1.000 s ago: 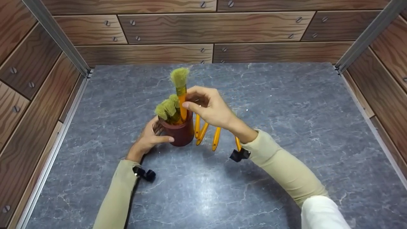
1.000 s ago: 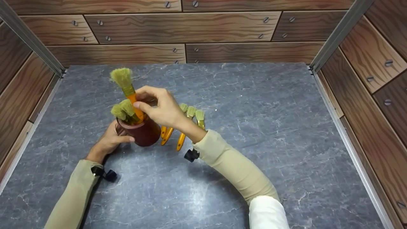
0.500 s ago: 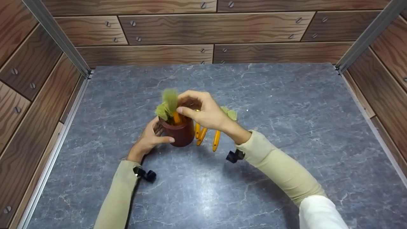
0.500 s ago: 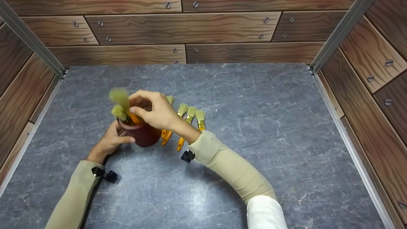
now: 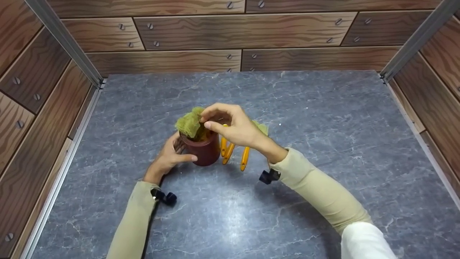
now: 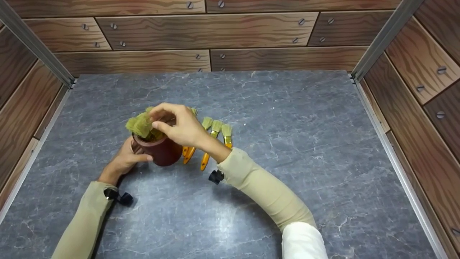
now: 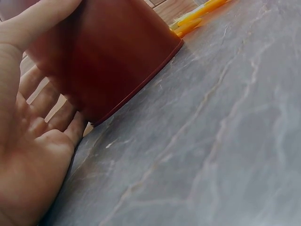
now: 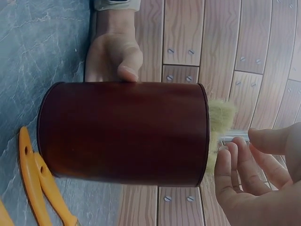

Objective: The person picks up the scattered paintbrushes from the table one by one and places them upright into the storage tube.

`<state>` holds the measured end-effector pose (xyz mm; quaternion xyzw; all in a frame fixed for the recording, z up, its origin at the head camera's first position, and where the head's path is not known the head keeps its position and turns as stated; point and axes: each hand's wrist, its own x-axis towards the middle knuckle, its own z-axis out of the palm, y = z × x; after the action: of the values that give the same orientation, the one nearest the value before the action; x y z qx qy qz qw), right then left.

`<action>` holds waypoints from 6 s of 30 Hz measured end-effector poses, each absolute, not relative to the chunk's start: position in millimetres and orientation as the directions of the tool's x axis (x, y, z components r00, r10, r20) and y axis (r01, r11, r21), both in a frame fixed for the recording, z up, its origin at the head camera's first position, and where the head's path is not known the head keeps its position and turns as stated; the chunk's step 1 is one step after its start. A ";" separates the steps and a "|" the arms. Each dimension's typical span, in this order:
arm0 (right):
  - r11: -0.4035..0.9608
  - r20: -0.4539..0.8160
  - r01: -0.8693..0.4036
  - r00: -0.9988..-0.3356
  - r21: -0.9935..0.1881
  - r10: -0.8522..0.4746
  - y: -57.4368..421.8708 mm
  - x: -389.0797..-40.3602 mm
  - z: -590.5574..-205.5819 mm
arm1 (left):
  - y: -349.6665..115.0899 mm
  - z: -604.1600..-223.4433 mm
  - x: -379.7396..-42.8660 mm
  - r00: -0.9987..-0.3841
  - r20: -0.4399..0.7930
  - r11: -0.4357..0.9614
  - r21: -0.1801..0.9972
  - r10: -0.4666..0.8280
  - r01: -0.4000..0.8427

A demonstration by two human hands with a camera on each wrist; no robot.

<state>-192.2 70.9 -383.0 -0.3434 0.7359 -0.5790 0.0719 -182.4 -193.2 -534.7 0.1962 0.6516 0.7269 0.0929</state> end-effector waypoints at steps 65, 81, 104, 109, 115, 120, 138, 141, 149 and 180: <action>0.664 -0.094 -0.184 -0.928 -0.725 -0.360 219.0 -182.7 -474.4 | -194.5 -534.5 -179.9 -0.915 0.139 -0.141 0.986 0.378 0.092; 0.668 -0.169 -0.049 -0.952 -0.743 -0.257 220.4 -184.3 -481.2 | -193.9 -533.8 -179.7 -0.919 0.131 -0.135 0.987 0.372 0.086; 0.566 -0.270 0.130 -0.948 -0.814 -0.171 223.4 -182.2 -491.1 | -192.2 -532.3 -182.4 -0.915 0.123 -0.124 0.989 0.384 0.081; 0.473 -0.286 0.150 -0.931 -0.868 -0.229 227.8 -183.1 -493.4 | -192.6 -533.4 -182.1 -0.915 0.135 -0.135 0.987 0.381 0.090; 0.411 -0.317 0.177 -0.899 -0.894 -0.302 231.2 -182.5 -492.0 | -192.9 -535.5 -181.2 -0.914 0.148 -0.147 0.984 0.377 0.099; 0.373 -0.282 0.143 -0.894 -0.917 -0.350 230.6 -181.2 -486.2 | -193.1 -535.5 -181.1 -0.914 0.147 -0.148 0.984 0.378 0.097; 0.216 -0.143 0.057 -0.902 -0.975 -0.408 212.9 -180.6 -447.3 | -195.2 -533.5 -179.7 -0.917 0.122 -0.113 0.990 0.379 0.086; 0.222 -0.127 0.035 -0.900 -0.974 -0.416 207.4 -180.6 -440.7 | -195.3 -533.5 -179.4 -0.918 0.123 -0.106 0.990 0.378 0.089; 0.209 -0.098 0.004 -0.893 -0.978 -0.439 190.6 -180.9 -425.2 | -195.5 -534.1 -179.6 -0.918 0.119 -0.109 0.991 0.379 0.083; 0.076 0.158 -0.240 -0.816 -0.968 -0.556 119.0 -187.7 -379.7 | -193.8 -532.8 -183.1 -0.907 0.144 -0.109 0.988 0.397 0.109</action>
<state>-187.7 119.0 -379.7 -0.2753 0.7225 -0.6213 0.1274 -183.1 -193.8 -532.8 0.1916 0.6599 0.7196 0.0999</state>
